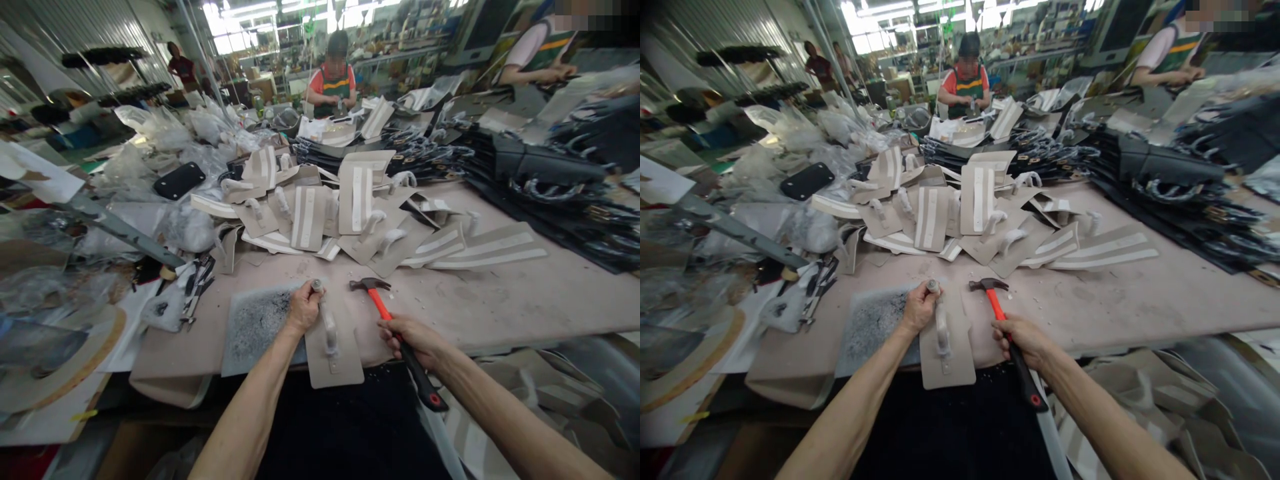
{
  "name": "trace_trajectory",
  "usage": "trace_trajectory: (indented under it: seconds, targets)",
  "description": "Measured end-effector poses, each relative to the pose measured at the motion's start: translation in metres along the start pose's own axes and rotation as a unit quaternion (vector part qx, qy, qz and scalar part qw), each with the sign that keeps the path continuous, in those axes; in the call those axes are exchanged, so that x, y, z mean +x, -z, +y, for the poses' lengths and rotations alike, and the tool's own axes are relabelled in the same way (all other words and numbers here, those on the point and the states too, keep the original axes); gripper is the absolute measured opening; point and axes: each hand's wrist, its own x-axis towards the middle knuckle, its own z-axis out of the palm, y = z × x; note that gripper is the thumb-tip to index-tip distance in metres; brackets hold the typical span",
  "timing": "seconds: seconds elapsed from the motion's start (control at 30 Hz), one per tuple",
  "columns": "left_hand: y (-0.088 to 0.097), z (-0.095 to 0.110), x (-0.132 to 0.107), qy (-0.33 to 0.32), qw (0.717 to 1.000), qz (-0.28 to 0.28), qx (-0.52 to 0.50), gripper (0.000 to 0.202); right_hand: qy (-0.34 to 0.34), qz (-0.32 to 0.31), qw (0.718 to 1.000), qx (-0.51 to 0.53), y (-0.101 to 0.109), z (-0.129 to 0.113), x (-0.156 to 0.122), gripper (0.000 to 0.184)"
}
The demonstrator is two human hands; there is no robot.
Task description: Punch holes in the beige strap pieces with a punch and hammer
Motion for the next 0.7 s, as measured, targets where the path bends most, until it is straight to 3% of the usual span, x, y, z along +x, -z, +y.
trace_trajectory:
  seconds: [0.1,0.17,0.27,0.4,0.47,0.6,0.63,0.7]
  targets:
    - [0.000,-0.002,-0.001,-0.005,1.000,-0.008,0.003,0.013,0.029,0.012,0.997,0.066,-0.011,-0.025,-0.015,0.023]
    - [0.000,-0.004,-0.002,-0.009,1.000,-0.015,0.010,0.014,0.126,0.084,0.988,-0.008,-0.015,-0.042,-0.022,0.030]
    - [0.000,-0.004,-0.002,-0.010,0.999,-0.020,0.034,0.014,0.262,0.171,0.924,-0.220,-0.010,-0.057,-0.024,0.030]
    - [-0.001,-0.003,-0.003,0.000,0.999,-0.017,0.047,0.014,0.309,0.139,0.845,-0.413,0.005,-0.074,-0.028,0.022]
    - [-0.002,-0.003,-0.003,-0.005,0.999,-0.018,0.044,0.013,0.346,0.168,0.829,-0.406,0.012,-0.088,-0.038,0.021]
    - [-0.002,-0.003,-0.003,-0.013,0.999,-0.016,0.040,0.014,0.420,0.343,0.808,-0.229,0.010,-0.109,-0.054,0.022]
    - [-0.002,-0.004,-0.003,-0.011,0.999,-0.015,0.041,0.014,0.421,0.361,0.805,-0.210,0.007,-0.107,-0.054,0.023]
    - [-0.002,-0.006,-0.003,-0.003,0.999,-0.017,0.045,0.014,0.386,0.317,0.825,-0.264,0.000,-0.096,-0.047,0.024]
